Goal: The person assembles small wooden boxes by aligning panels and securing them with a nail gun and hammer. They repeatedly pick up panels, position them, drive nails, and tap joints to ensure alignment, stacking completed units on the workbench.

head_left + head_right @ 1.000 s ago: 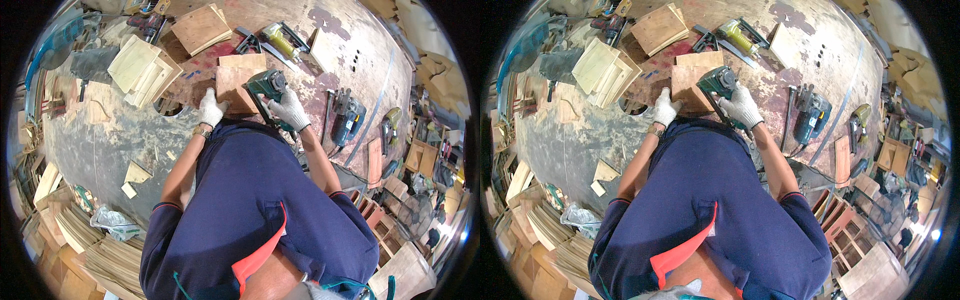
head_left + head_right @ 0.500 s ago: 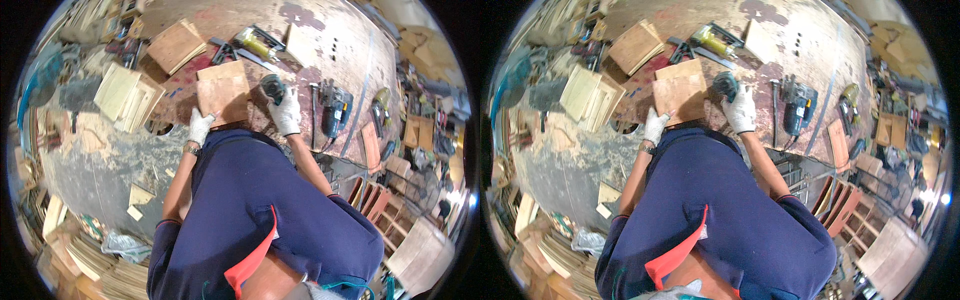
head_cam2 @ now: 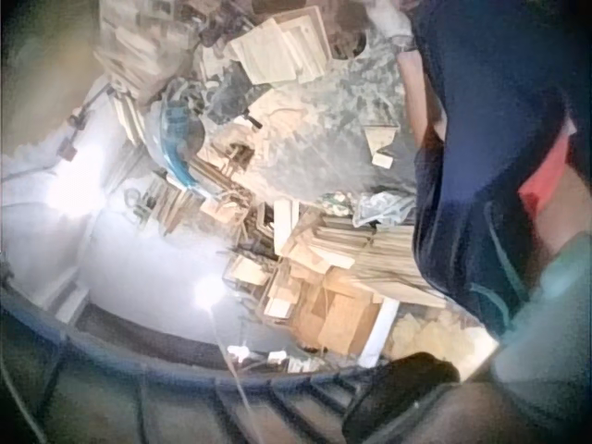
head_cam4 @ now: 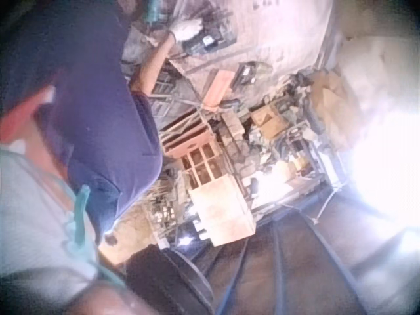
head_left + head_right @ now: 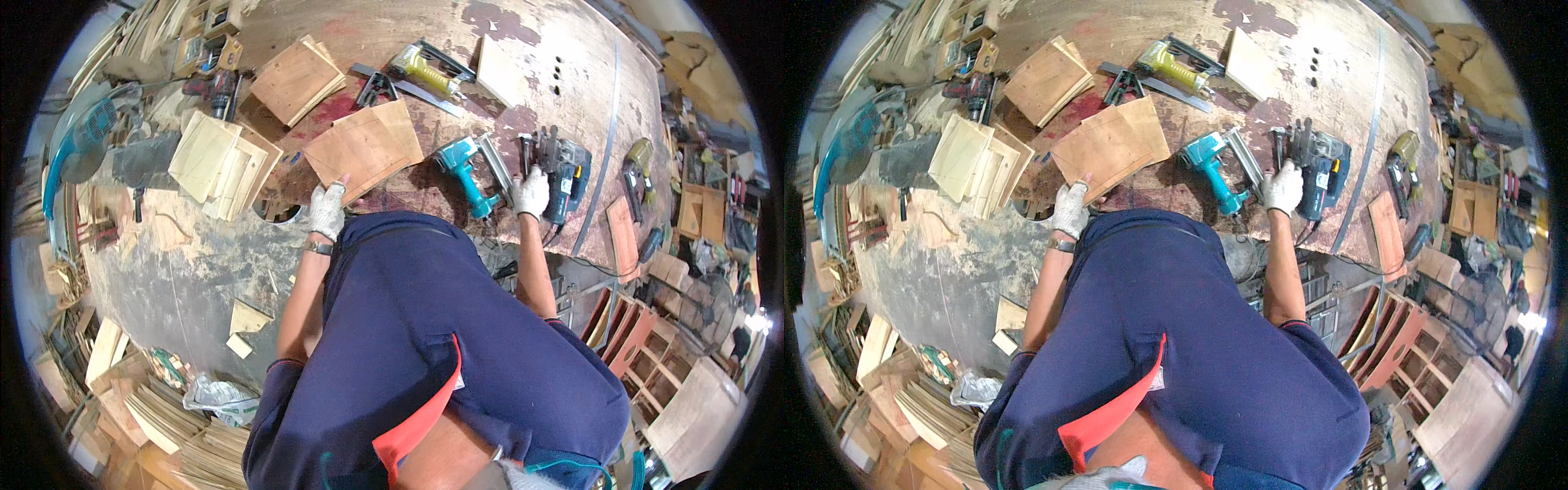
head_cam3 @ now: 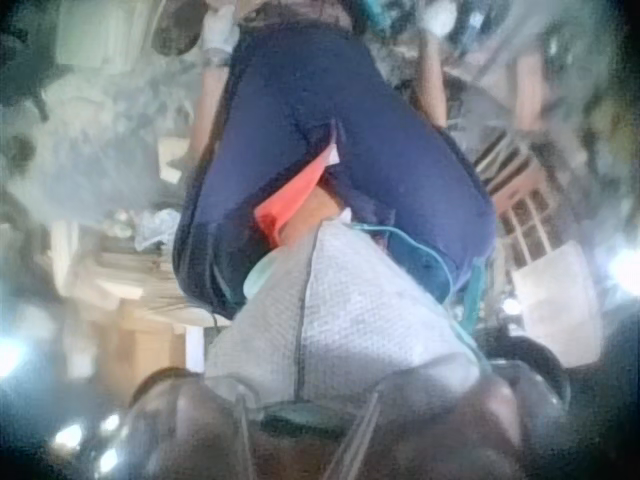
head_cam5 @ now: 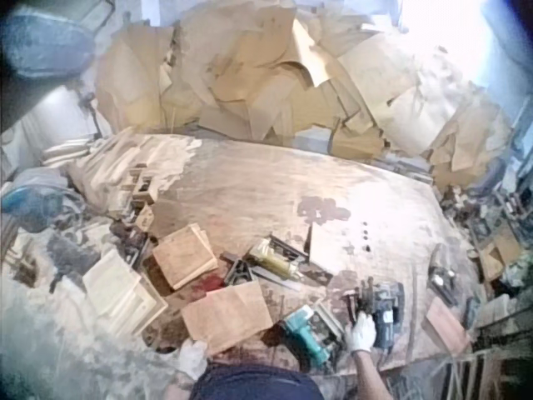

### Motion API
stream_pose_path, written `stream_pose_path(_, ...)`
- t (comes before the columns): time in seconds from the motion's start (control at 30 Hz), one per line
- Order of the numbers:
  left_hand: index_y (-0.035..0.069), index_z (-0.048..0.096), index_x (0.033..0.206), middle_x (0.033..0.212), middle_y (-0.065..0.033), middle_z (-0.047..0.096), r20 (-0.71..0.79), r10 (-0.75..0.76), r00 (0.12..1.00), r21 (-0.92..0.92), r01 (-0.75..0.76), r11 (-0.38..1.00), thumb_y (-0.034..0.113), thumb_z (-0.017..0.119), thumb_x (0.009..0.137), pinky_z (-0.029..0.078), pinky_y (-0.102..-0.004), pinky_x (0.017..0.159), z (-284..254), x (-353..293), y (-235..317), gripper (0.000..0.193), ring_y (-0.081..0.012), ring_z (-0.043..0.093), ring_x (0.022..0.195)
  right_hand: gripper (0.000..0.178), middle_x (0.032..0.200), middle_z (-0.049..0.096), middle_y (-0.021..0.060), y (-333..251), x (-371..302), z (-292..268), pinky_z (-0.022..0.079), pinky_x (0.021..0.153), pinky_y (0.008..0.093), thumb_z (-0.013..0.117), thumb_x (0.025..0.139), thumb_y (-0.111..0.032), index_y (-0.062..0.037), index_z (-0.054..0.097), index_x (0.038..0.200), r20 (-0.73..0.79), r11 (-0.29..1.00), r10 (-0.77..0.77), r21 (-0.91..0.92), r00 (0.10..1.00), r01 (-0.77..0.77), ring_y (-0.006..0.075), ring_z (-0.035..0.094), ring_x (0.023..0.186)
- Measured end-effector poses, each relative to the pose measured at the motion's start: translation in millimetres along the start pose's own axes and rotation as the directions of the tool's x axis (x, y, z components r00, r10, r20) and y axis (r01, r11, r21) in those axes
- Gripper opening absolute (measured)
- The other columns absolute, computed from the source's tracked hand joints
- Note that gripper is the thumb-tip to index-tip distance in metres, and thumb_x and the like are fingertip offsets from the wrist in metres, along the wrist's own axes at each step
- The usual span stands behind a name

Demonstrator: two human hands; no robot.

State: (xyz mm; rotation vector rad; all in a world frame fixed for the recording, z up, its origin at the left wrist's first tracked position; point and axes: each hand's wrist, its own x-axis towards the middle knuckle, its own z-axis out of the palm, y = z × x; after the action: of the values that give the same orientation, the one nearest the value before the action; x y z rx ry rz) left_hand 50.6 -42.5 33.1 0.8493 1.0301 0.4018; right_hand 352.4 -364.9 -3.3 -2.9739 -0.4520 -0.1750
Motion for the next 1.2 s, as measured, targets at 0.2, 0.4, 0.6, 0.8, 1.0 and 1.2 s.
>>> stream_pose_path(0.2,-0.006,0.057,0.120,0.105,-0.0158,0.068,-0.126,0.033,0.992,0.007,-0.032,0.999,0.017,0.071,0.095,0.064,-0.0373,0.057,0,11,-19,0.037,-0.0265,0.072,0.080,0.034,0.092,0.070,0.0251,-16,15,-12,0.054,0.073,0.0524,0.063,0.086,-0.017,-0.0038,0.058,0.116,0.094,0.990,0.053,0.126,0.994,-0.065,0.0433,0.069,0.083)
stream_pose_path(0.4,-0.004,0.055,0.109,0.102,-0.0149,0.065,-0.151,-0.019,0.988,-0.001,0.019,1.000,0.019,0.073,0.094,0.065,-0.0384,0.058,13,3,-17,0.033,-0.0254,0.072,0.076,0.036,0.086,0.070,0.0229,-142,-26,-77,0.054,0.070,0.0398,0.059,0.097,-0.013,-0.0116,0.064,0.133,0.260,0.714,-0.412,0.687,0.874,0.132,0.0296,0.071,0.075)
stream_pose_path(0.6,-0.003,0.054,0.106,0.096,-0.0119,0.063,-0.156,-0.021,0.988,0.054,0.030,0.998,0.019,0.073,0.095,0.065,-0.0368,0.056,14,7,-18,0.031,-0.0239,0.070,0.074,0.030,0.071,0.060,0.0151,-194,-57,-30,0.049,0.060,0.0360,0.059,0.100,-0.016,-0.0084,0.066,0.128,0.149,0.466,-0.403,0.882,0.903,0.063,0.0170,0.056,0.060)
stream_pose_path(0.8,-0.001,0.060,0.114,0.096,-0.0087,0.066,-0.164,-0.034,0.986,0.038,0.041,0.998,0.018,0.071,0.095,0.064,-0.0377,0.057,16,4,-21,0.029,-0.0235,0.069,0.079,0.035,0.081,0.065,0.0223,-214,-50,-47,0.051,0.065,0.0373,0.058,0.093,-0.008,-0.0056,0.065,0.128,0.232,0.590,-0.607,0.773,0.760,0.235,0.0292,0.065,0.070)
stream_pose_path(1.0,-0.002,0.068,0.099,0.088,-0.0051,0.068,-0.162,0.154,0.975,0.310,-0.098,0.946,0.017,0.071,0.092,0.050,-0.0318,0.065,7,13,-34,0.021,-0.0118,0.061,0.074,0.037,0.093,0.073,0.0190,-237,-64,-23,0.054,0.072,0.0325,0.057,0.095,-0.005,-0.0037,0.065,0.131,-0.109,0.390,-0.619,0.817,0.778,0.425,0.0241,0.072,0.082)
stream_pose_path(1.2,-0.002,0.067,0.095,0.083,-0.0035,0.065,-0.242,0.048,0.969,0.374,0.048,0.926,0.025,0.077,0.089,0.049,-0.0322,0.065,10,7,-21,0.029,-0.0121,0.058,0.074,0.037,0.092,0.067,0.0259,-245,-64,-36,0.053,0.069,0.0490,0.056,0.095,-0.012,-0.0081,0.063,0.131,0.043,0.405,-0.664,0.860,0.746,0.311,0.0436,0.068,0.084)
